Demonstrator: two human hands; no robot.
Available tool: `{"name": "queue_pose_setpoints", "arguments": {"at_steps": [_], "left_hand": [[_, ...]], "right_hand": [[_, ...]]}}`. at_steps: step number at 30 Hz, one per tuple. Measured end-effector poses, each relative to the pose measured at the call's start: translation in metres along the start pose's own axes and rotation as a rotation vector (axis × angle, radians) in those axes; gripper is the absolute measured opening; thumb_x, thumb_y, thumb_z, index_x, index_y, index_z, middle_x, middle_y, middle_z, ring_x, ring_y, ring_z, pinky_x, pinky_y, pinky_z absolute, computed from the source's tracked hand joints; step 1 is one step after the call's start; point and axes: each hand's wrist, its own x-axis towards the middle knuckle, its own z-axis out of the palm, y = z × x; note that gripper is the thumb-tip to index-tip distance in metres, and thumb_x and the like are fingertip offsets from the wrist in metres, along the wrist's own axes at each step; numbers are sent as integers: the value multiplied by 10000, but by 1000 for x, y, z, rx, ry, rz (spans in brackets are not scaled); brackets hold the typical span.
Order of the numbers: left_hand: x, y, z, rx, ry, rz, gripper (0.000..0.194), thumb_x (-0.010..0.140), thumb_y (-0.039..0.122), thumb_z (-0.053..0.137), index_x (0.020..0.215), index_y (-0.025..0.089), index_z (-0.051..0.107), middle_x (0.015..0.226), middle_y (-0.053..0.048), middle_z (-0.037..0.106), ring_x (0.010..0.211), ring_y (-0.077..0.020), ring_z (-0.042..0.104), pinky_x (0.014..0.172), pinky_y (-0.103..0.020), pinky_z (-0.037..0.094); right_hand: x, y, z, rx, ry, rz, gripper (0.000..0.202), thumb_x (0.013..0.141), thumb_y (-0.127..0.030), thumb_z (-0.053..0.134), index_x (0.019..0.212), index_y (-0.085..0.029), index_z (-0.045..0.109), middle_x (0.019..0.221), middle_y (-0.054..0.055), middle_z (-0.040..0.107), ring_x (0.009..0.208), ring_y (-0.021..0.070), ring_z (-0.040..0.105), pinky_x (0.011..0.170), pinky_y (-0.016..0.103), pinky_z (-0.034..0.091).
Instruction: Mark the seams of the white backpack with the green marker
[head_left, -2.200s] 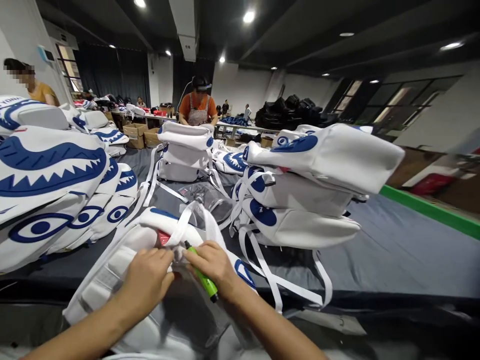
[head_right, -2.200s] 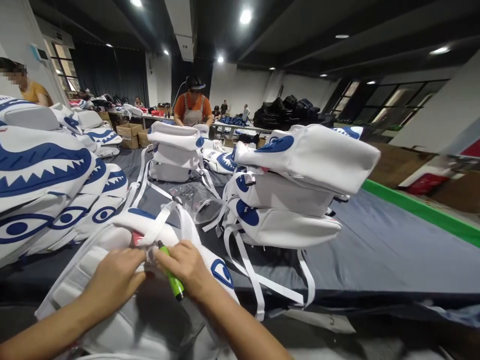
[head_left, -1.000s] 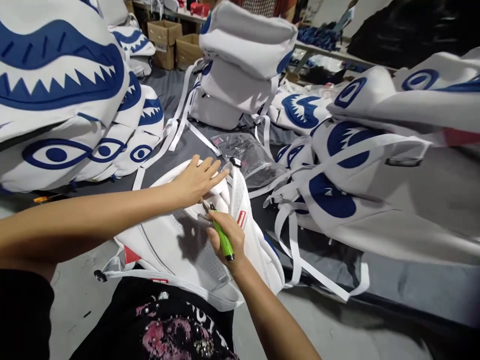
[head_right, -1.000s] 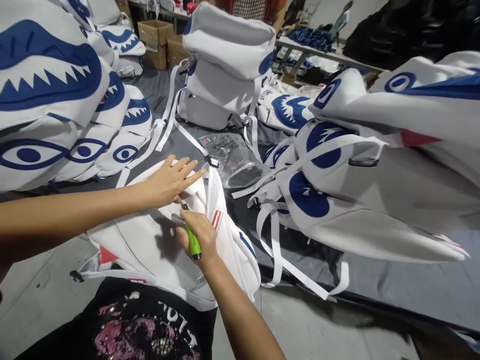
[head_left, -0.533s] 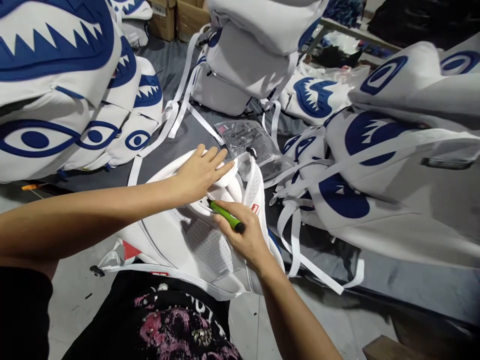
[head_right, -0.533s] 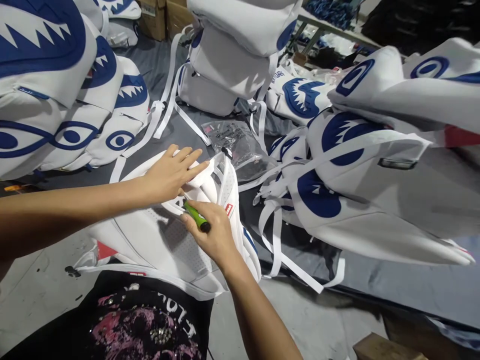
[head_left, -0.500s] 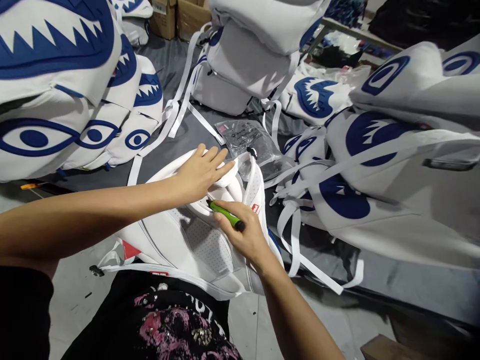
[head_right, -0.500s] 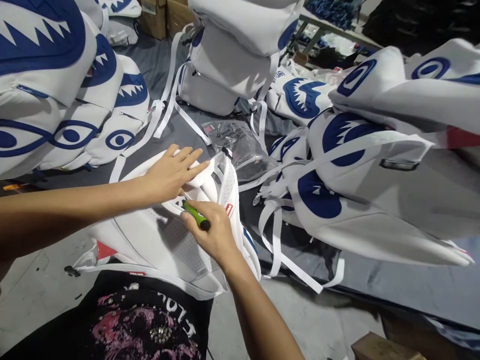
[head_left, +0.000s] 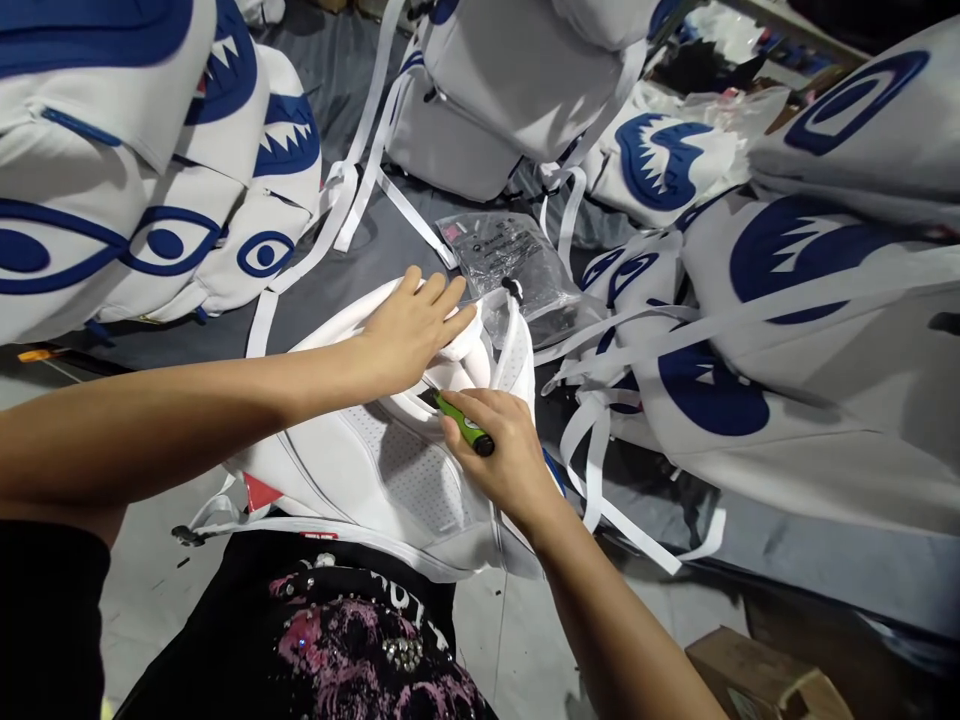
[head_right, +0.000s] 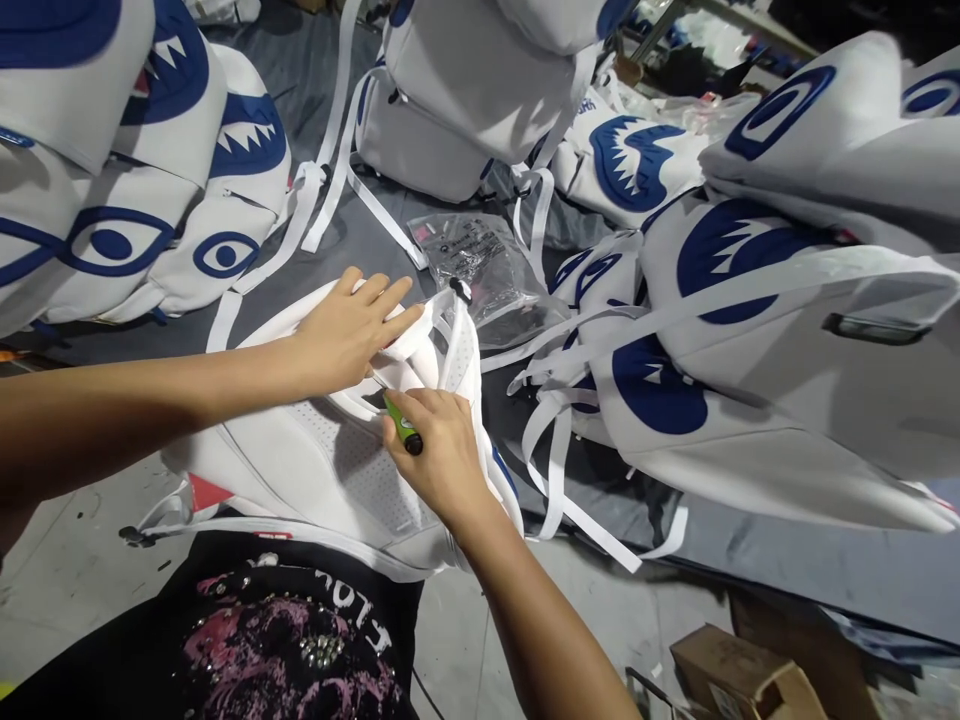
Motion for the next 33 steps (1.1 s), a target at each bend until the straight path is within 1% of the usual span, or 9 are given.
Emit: {"name": "queue_pose_setpoints", "arguments": {"at_steps": [3, 6, 9, 12, 16, 19, 23, 28, 33], "left_hand": [[3, -1, 2, -49, 0, -7, 800, 855, 270, 666, 1558, 206, 289, 1662, -140, 244, 1451, -369, 331, 1196, -524, 217], [4, -1, 3, -70, -1, -3, 772, 867, 271, 651, 1552, 199, 302, 1657, -140, 253, 1455, -374, 325, 1196, -532, 215], [5, 0, 2, -60, 2, 2, 775, 865, 278, 666, 1548, 178, 314, 1650, -158, 262, 1447, -376, 337, 1192, -533, 225], [4, 0, 0, -42, 4, 1, 767, 864, 276, 667, 1544, 175, 326, 1647, -160, 271, 1437, -369, 353, 1186, -526, 243], [3, 0, -1, -62, -8, -11, 767, 853, 272, 669, 1541, 213, 335, 1654, -118, 270, 1448, -358, 341, 1196, -513, 238], [5, 0, 2, -7, -11, -11, 764, 880, 315, 640, 1560, 241, 301, 1652, -92, 277, 1443, -345, 346, 1189, -509, 245], [6, 0, 5, 22, 12, -13, 735, 895, 344, 625, 1553, 257, 311, 1621, -73, 328, 1419, -333, 375, 1178, -510, 255], [5, 0, 6, 16, 21, 4, 712, 902, 327, 616, 1539, 187, 330, 1598, -132, 342, 1391, -340, 392, 1169, -505, 271], [5, -1, 5, -11, 12, -11, 714, 887, 316, 618, 1538, 251, 331, 1578, -86, 376, 1390, -340, 393, 1177, -512, 248]], "right_hand": [[2, 3, -1, 22, 18, 15, 206, 928, -286, 600, 1109, -231, 684, 1012, 55, 763, 947, 250, 679, 895, 448, 466], [7, 5, -2, 43, 4, 8, 190, 924, -302, 615, 1086, -242, 691, 977, 36, 773, 922, 238, 690, 880, 438, 464], [13, 2, -3, 22, -42, -29, 181, 927, -288, 623, 1079, -230, 702, 975, 42, 780, 904, 239, 704, 868, 441, 460], [18, -2, -5, -63, -81, -67, 186, 924, -258, 624, 1087, -221, 704, 977, 59, 782, 899, 247, 714, 879, 452, 453], [21, -5, -8, -92, -143, -80, 224, 922, -214, 607, 1124, -239, 699, 1012, 54, 787, 904, 234, 727, 892, 444, 456], [24, -6, -13, -109, -195, -103, 244, 925, -199, 601, 1147, -246, 689, 1072, 54, 782, 936, 243, 730, 876, 444, 459], [30, -9, -20, -179, -278, -128, 191, 917, -192, 610, 1075, -258, 694, 989, 29, 788, 887, 240, 731, 836, 426, 449], [36, -14, -23, -240, -311, -135, 182, 883, -160, 631, 1033, -240, 697, 986, 38, 786, 921, 255, 722, 813, 419, 429], [37, -15, -22, -242, -309, -144, 180, 880, -148, 617, 1008, -249, 694, 989, 30, 786, 909, 243, 718, 802, 411, 420]]}}
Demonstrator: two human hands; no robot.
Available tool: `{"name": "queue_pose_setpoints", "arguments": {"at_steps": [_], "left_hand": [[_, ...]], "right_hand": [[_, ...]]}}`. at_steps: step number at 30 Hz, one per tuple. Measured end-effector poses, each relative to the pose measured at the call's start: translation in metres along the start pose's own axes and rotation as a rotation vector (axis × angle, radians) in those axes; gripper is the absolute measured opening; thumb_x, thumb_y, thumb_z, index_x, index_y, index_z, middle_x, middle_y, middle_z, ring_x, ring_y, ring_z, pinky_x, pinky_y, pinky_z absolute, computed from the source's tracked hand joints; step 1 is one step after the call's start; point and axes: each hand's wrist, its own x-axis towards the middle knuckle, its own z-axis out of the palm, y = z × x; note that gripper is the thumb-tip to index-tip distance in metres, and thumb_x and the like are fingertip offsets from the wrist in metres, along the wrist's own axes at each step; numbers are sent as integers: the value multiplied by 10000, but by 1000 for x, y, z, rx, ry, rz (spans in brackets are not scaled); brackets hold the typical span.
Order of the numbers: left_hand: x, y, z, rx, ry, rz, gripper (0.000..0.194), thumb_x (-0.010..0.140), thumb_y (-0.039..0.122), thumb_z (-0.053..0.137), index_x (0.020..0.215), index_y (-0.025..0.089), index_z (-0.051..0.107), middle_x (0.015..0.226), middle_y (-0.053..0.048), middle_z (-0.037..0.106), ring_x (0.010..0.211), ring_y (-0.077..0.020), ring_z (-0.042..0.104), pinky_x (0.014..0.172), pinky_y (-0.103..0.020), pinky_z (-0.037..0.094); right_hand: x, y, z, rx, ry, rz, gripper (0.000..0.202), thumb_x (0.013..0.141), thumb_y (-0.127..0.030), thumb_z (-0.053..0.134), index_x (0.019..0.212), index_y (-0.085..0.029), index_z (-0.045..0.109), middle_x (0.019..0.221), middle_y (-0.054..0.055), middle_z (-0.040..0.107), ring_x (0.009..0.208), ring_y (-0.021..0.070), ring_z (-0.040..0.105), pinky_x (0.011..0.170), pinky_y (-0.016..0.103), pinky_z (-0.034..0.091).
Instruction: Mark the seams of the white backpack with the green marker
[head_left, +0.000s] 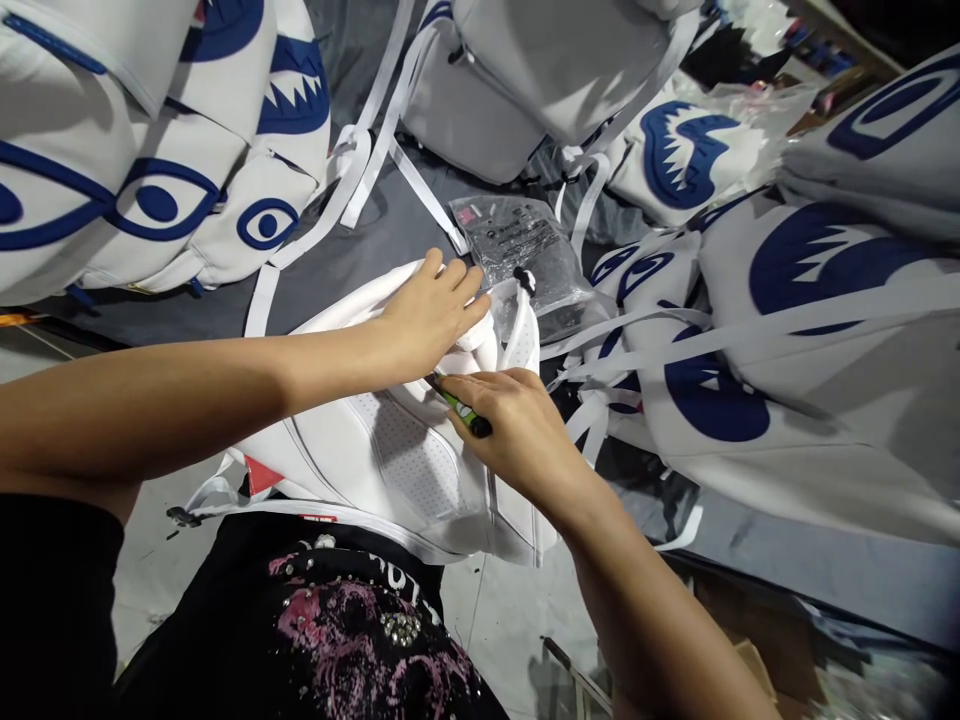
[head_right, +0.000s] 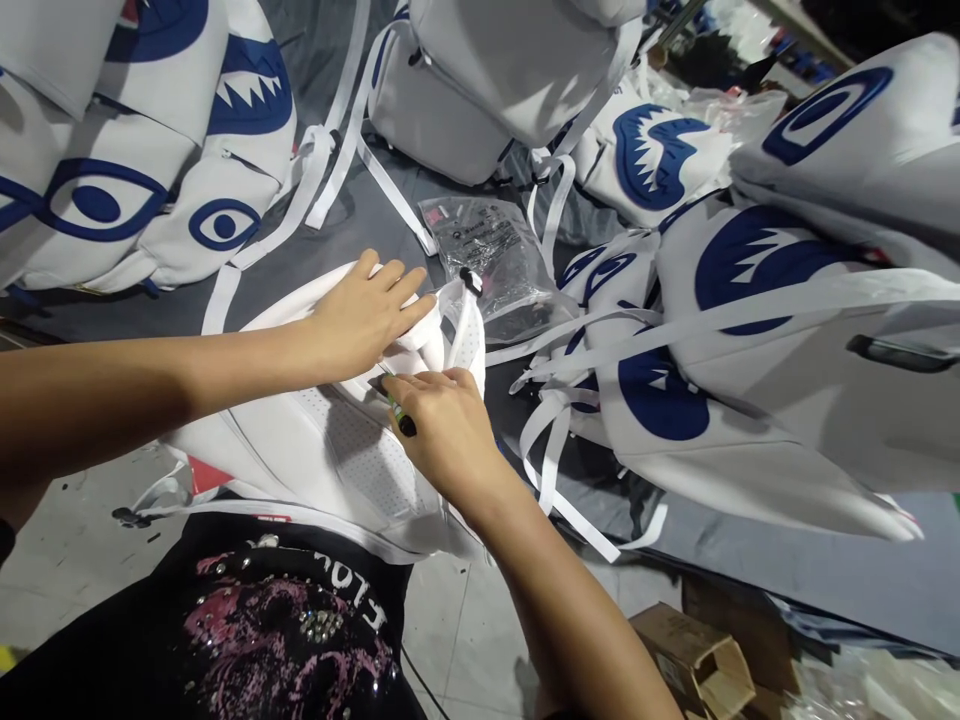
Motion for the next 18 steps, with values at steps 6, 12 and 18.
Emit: {"name": "queue_pose_setpoints", "arguments": {"at_steps": [6, 12, 18], "left_hand": [[0, 0, 2, 7, 26, 1, 696, 885, 322, 614, 1526, 242, 354, 1566, -84, 397, 1382, -335, 405, 1176, -503, 251], [0, 0, -1, 42, 33, 10, 693, 881, 331, 631, 1515, 208, 382, 1532, -118, 432, 1329, -327, 445, 1148, -480, 308], [-1, 0, 1, 0, 69, 20, 693, 857, 284, 642, 1501, 165, 417, 1522, -159, 440, 1322, -350, 449, 1145, -492, 294]], "right_hand": [[1, -1, -2, -19, -26, 10, 188, 880, -153, 633, 1033, -243, 695, 1024, 31, 791, 924, 245, 724, 801, 407, 420], [5, -8, -11, -23, -133, 95, 177, 896, -147, 629, 1036, -215, 714, 1078, 45, 787, 985, 254, 726, 856, 401, 422], [4, -10, -12, -30, -135, 114, 205, 926, -177, 610, 1099, -227, 708, 1108, 40, 780, 1004, 243, 716, 870, 390, 424]]}}
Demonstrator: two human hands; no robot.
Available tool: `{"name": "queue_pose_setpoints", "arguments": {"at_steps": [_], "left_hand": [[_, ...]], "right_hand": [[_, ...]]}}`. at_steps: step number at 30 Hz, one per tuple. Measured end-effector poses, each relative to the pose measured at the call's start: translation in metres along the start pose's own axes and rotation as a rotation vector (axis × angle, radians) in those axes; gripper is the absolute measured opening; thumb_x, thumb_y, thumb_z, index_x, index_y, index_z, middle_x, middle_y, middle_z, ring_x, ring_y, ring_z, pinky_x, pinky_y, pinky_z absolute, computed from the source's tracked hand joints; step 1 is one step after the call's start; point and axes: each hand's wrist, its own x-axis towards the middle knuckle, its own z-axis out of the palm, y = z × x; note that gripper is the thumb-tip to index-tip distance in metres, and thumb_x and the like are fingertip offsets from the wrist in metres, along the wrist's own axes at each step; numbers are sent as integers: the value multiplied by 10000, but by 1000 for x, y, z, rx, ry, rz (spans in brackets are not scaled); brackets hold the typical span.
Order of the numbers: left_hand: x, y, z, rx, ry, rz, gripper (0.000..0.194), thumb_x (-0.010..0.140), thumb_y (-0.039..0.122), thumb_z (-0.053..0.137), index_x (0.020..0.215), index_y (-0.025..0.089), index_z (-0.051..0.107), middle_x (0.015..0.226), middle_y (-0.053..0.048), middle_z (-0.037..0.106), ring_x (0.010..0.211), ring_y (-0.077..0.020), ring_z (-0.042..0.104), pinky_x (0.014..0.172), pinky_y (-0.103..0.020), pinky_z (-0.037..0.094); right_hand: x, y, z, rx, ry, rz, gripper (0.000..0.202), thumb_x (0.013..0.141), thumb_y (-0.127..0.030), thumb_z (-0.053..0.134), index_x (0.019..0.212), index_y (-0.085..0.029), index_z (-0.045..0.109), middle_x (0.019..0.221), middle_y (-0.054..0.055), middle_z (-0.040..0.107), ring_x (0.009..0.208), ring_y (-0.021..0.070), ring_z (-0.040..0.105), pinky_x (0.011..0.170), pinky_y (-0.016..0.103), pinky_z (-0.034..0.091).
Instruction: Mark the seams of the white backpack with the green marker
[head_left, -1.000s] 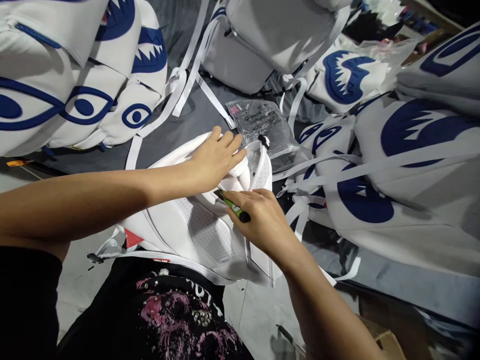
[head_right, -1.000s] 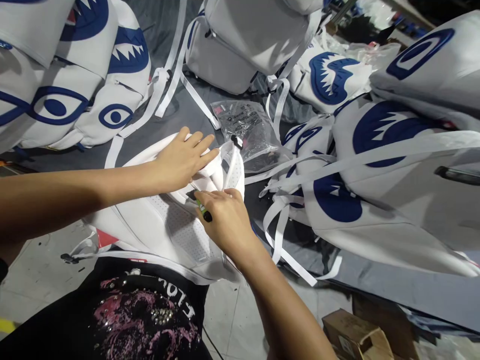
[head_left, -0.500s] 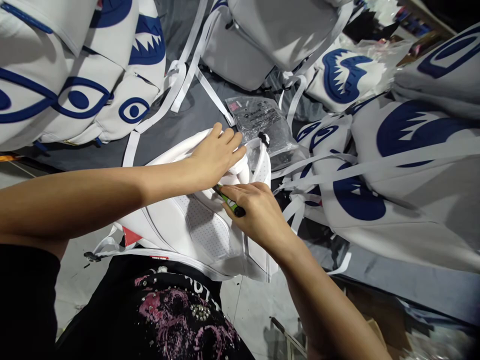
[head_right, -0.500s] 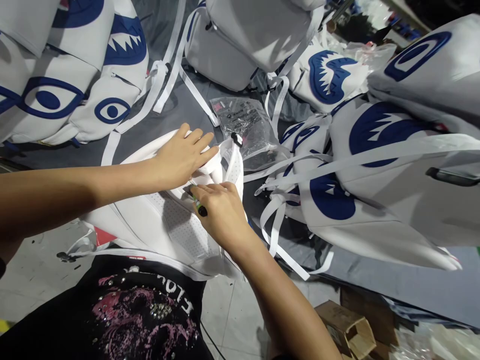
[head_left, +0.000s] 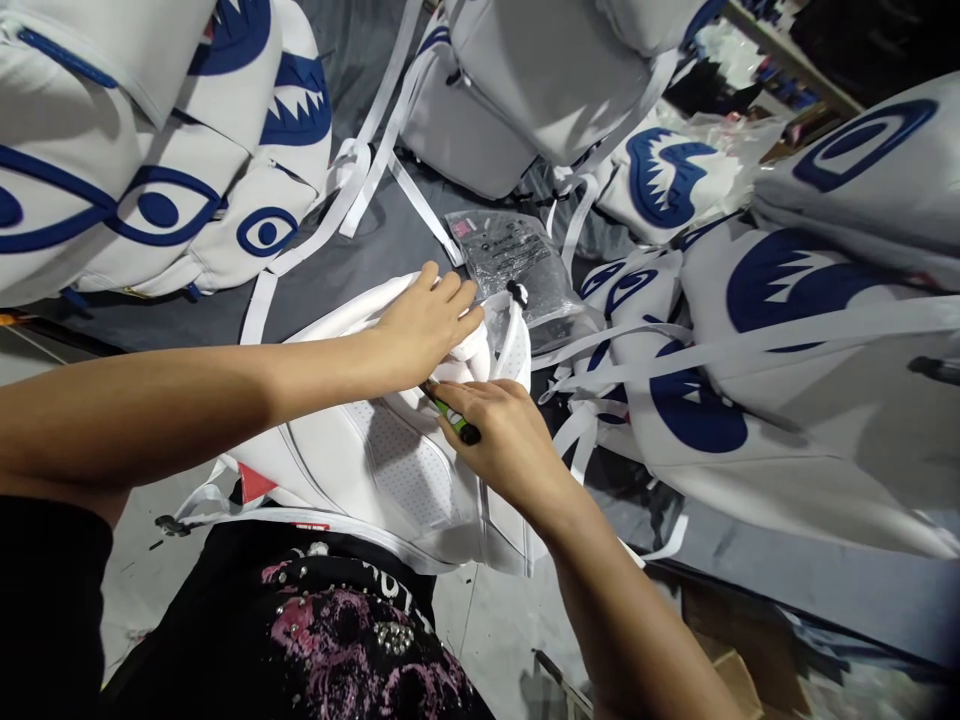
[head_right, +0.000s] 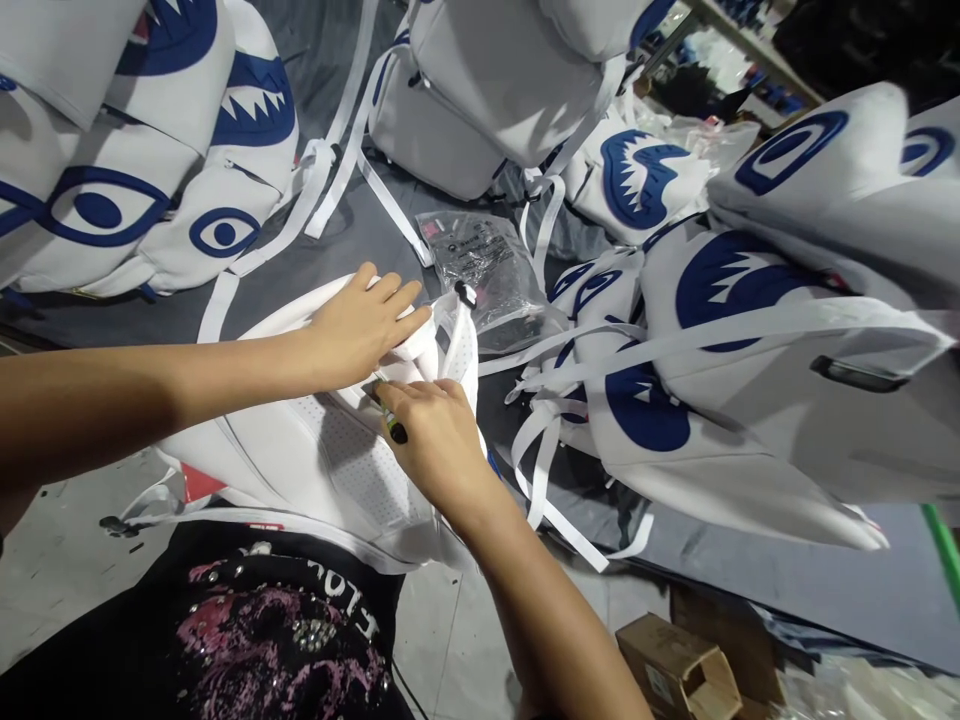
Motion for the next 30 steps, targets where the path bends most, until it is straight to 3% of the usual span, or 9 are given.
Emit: {"name": "queue_pose_setpoints", "arguments": {"at_steps": [10, 17, 26, 30], "left_hand": [[-1, 0, 5, 41, 48, 10, 656, 878, 311, 604, 1494, 165, 431, 1485, -166, 479, 1266, -348, 477, 1090, -494, 333], [-1, -1, 5, 32, 44, 12, 654, 864, 299, 605, 1482, 166, 437, 1478, -166, 483, 1263, -351, 474, 1092, -497, 323], [-3, -1, 0, 60, 8, 10, 659, 879, 319, 613, 1490, 172, 416, 1494, -158, 476, 1251, -337, 487, 1074, -480, 345], [-4, -1, -7, 82, -15, 21, 667, 888, 313, 613, 1500, 161, 395, 1521, -171, 450, 1267, -341, 482, 1057, -484, 379]], "right_hand": [[-1, -6, 1, -12, -34, 91, 253, 909, -182, 647, 1149, -206, 722, 1032, 66, 788, 989, 282, 725, 890, 422, 459], [-3, -4, 10, 53, 70, 85, 273, 898, -175, 658, 1163, -208, 714, 1071, 70, 784, 985, 268, 732, 892, 411, 486], [-6, -10, 15, 52, 147, 133, 237, 911, -210, 624, 1117, -213, 741, 980, 77, 798, 903, 279, 745, 860, 412, 492], [-6, -9, 22, 187, 209, 171, 275, 922, -255, 611, 1161, -196, 733, 960, 80, 800, 912, 274, 747, 839, 389, 499]]}}
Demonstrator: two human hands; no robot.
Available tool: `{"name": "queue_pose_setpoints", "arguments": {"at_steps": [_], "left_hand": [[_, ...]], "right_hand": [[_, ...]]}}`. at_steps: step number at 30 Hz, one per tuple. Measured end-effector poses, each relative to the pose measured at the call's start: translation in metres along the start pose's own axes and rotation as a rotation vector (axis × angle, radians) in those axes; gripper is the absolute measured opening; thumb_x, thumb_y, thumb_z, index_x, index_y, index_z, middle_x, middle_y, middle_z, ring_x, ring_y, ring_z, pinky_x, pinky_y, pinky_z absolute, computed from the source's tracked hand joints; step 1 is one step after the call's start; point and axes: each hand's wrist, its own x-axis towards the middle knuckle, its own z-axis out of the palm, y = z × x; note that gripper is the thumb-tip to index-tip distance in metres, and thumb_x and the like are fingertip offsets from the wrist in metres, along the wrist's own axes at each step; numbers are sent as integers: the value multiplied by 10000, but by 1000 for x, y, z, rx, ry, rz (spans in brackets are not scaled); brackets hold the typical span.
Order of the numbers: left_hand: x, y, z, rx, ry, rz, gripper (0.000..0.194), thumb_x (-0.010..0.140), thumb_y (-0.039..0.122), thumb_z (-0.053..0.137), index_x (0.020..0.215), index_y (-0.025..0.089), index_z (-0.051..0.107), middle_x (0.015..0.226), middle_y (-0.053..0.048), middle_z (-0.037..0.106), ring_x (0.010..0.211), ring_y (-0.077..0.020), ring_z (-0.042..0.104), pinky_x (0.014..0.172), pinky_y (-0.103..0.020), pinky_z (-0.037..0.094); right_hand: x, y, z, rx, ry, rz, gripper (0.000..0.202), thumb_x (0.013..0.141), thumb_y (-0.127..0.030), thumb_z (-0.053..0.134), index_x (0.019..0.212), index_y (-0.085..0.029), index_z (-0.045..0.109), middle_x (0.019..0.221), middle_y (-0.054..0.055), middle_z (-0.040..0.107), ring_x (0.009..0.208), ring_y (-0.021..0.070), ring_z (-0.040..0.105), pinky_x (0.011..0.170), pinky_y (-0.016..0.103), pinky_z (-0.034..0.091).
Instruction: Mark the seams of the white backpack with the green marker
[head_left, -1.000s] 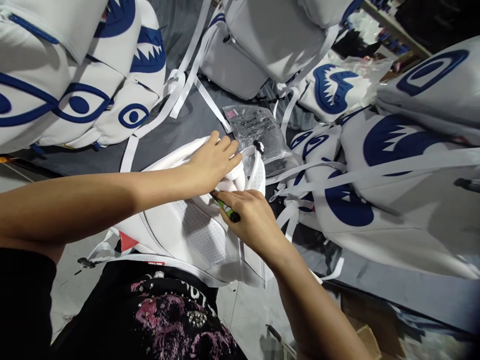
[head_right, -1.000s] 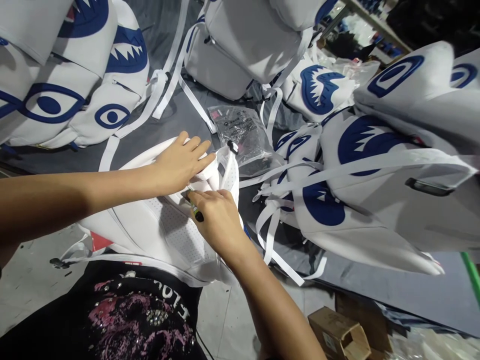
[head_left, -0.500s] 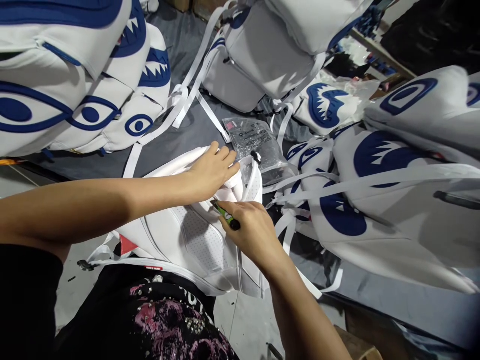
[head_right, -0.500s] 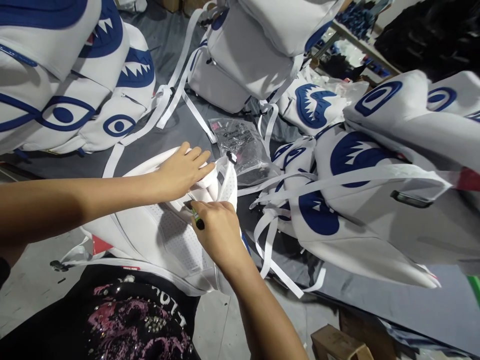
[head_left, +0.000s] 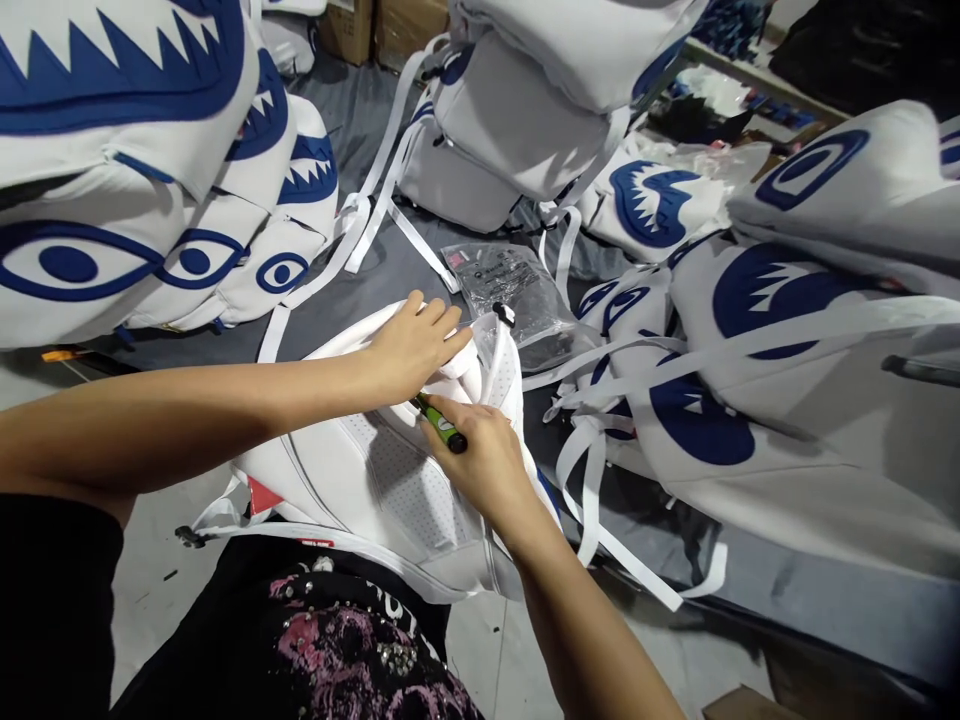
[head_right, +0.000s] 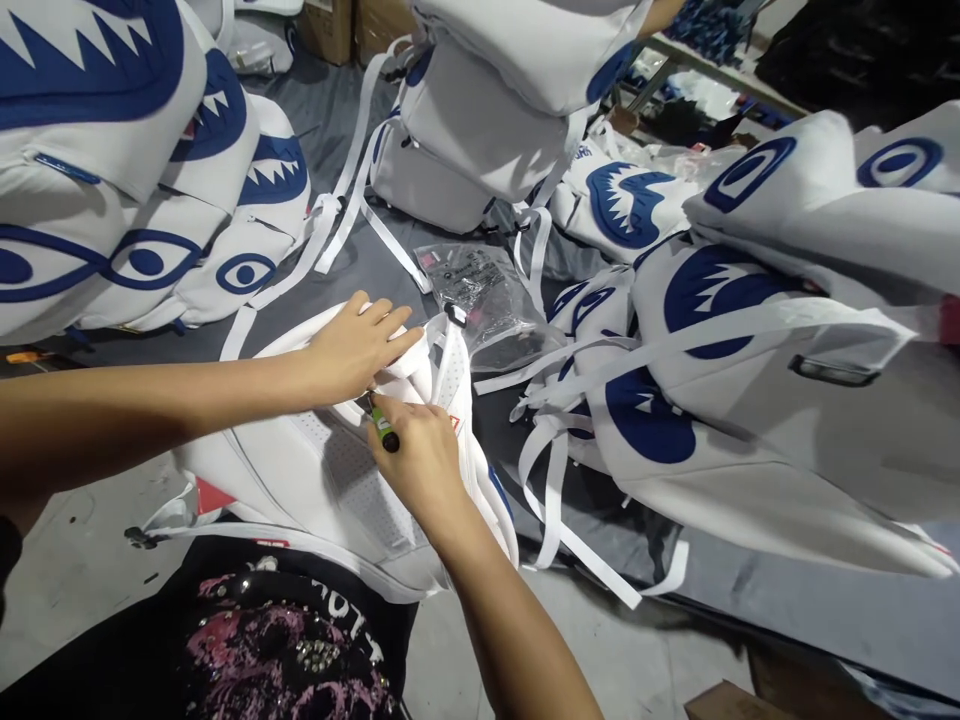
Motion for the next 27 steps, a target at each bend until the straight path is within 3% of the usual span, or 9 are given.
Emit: {"name": "queue_pose_setpoints", "arguments": {"at_steps": [2, 6, 10, 15, 21, 27], "left_hand": [[-2, -3, -9, 9, -57, 19, 790, 863, 336, 665, 1553, 175, 317, 1581, -181, 373, 1315, -358, 450, 1069, -505, 381], [-11, -14, -34, -14, -272, -4, 1198, 702, 442, 841, 1620, 296, 86, 1702, -152, 77, 1436, -428, 301, 1043, -554, 427], [-17, -22, -43, -54, -369, -114, 1305, 673, 388, 872, 1612, 347, -34, 1707, -150, -66, 1383, -431, 367, 923, -462, 530], [-15, -18, -37, -40, -371, -161, 1346, 672, 368, 857, 1596, 360, -122, 1704, -136, -105, 1374, -441, 357, 921, -483, 541], [-11, -6, -44, 40, -413, -196, 1281, 718, 275, 828, 1607, 315, -93, 1698, -186, -85, 1398, -443, 347, 924, -470, 548], [-7, -18, -39, 37, -428, -68, 1218, 750, 245, 756, 1612, 230, -104, 1680, -244, 23, 1401, -450, 365, 992, -456, 511]], "right_hand": [[-5, 3, 1, 67, 15, 28, 285, 913, -266, 612, 1159, -194, 736, 940, 72, 802, 879, 271, 749, 805, 384, 502], [-17, 7, 6, 144, 104, -6, 276, 913, -273, 595, 1129, -190, 744, 991, 72, 800, 872, 277, 744, 812, 419, 490], [-15, 3, 24, 232, 259, -63, 295, 918, -276, 579, 1142, -170, 738, 975, 88, 799, 846, 275, 741, 813, 437, 493], [1, -9, 49, 461, 354, -109, 293, 933, -272, 564, 1152, -162, 725, 1020, 88, 798, 843, 229, 746, 840, 380, 535], [1, -6, 60, 534, 401, -106, 291, 934, -277, 570, 1171, -200, 718, 1099, 76, 787, 935, 236, 747, 899, 407, 551], [1, -1, 60, 584, 421, -104, 308, 927, -288, 571, 1177, -192, 724, 1049, 79, 796, 894, 235, 742, 897, 409, 555]]}}
